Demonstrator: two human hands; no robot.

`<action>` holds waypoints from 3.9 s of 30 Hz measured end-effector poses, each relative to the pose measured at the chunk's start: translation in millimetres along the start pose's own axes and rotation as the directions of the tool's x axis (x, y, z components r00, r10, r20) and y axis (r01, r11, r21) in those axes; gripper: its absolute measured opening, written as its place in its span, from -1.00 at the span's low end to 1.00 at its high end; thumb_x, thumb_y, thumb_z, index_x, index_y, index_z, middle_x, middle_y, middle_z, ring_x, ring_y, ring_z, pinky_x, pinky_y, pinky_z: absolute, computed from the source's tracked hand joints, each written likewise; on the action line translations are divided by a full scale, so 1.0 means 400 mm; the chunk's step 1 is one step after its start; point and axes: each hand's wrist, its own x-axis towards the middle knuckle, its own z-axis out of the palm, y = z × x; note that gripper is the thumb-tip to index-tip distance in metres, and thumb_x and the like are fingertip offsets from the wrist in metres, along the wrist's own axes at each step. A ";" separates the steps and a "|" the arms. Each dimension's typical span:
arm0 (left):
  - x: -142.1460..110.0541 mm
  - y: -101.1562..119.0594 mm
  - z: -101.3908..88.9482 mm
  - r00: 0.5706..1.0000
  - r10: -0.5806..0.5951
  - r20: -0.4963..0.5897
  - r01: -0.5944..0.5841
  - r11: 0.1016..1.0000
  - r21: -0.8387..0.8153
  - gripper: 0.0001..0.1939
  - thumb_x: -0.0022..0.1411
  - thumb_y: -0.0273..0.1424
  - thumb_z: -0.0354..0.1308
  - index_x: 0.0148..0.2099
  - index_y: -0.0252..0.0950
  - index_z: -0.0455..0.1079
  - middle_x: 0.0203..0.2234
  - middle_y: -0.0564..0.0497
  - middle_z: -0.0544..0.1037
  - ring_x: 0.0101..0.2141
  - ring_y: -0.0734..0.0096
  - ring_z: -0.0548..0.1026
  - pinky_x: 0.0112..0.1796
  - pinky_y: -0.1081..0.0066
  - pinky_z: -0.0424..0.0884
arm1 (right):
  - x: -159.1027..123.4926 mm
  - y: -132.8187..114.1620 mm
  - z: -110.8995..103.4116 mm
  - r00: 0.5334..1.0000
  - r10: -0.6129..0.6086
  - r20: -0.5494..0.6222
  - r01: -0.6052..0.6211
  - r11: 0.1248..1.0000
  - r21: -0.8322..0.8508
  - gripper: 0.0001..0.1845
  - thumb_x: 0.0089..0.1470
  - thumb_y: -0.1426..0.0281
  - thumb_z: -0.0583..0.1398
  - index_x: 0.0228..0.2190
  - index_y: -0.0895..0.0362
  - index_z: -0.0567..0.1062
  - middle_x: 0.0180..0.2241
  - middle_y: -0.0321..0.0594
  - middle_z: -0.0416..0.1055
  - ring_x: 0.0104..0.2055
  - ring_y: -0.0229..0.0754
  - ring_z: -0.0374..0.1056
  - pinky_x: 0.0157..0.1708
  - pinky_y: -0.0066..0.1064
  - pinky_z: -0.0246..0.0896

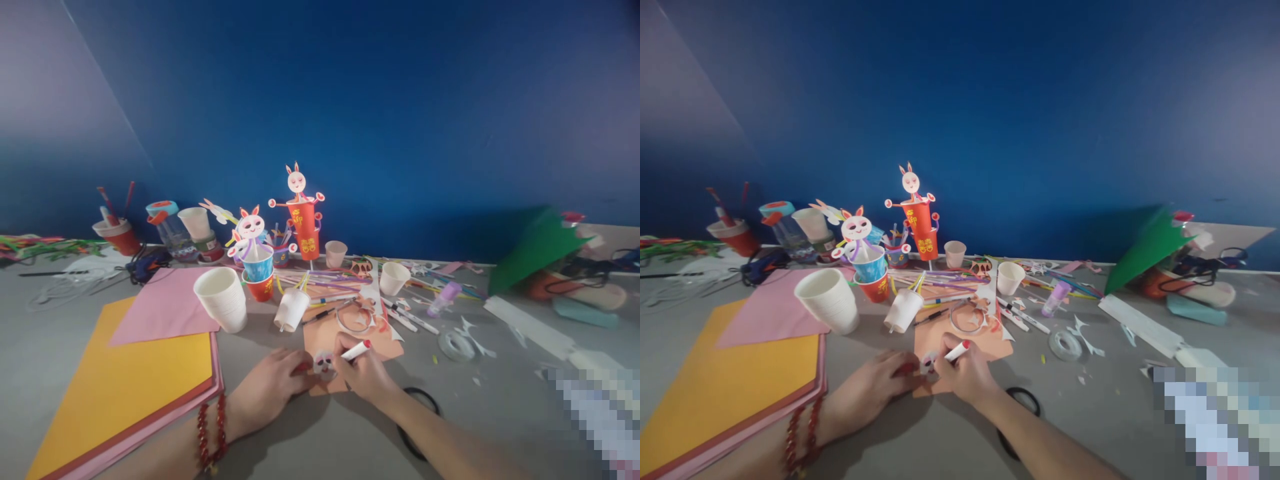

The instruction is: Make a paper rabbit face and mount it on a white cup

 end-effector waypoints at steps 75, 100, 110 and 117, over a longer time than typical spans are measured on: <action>0.003 0.001 0.000 1.000 -0.009 0.013 0.009 1.000 -0.021 -0.70 0.38 -0.45 0.07 0.08 -0.06 0.44 -0.11 0.00 0.50 -0.23 0.26 0.47 -0.19 0.32 0.39 | -0.008 0.006 0.008 1.000 -0.002 0.012 0.001 0.997 0.072 -0.81 0.05 0.46 0.10 -0.56 0.07 0.23 -0.63 -0.45 0.15 -0.58 -0.32 0.07 -0.56 -0.49 -0.09; -0.001 0.003 -0.001 1.000 -0.006 0.013 0.005 1.000 0.018 -0.70 0.39 -0.44 0.05 0.09 -0.07 0.43 -0.10 -0.02 0.50 -0.23 0.25 0.47 -0.20 0.31 0.39 | -0.003 -0.003 0.007 1.000 0.019 0.011 -0.019 1.000 0.021 -0.83 0.02 0.45 0.08 -0.57 0.07 0.21 -0.63 -0.46 0.14 -0.57 -0.32 0.06 -0.56 -0.50 -0.09; 0.002 0.002 -0.001 1.000 -0.009 0.010 0.008 1.000 0.016 -0.72 0.38 -0.45 0.06 0.07 -0.10 0.43 -0.09 -0.02 0.51 -0.22 0.24 0.48 -0.20 0.31 0.40 | -0.006 -0.004 0.006 0.999 0.028 0.020 -0.028 1.000 0.011 -0.83 0.02 0.44 0.08 -0.57 0.06 0.21 -0.64 -0.46 0.14 -0.57 -0.31 0.07 -0.56 -0.49 -0.08; 0.002 0.006 -0.007 1.000 -0.005 0.013 0.005 1.000 -0.002 -0.73 0.41 -0.43 0.02 0.06 -0.08 0.44 -0.11 -0.01 0.51 -0.24 0.24 0.48 -0.21 0.30 0.40 | -0.008 -0.004 0.008 0.999 0.017 0.038 -0.018 1.000 0.014 -0.84 0.00 0.47 0.09 -0.56 0.07 0.24 -0.64 -0.46 0.17 -0.59 -0.32 0.07 -0.57 -0.50 -0.09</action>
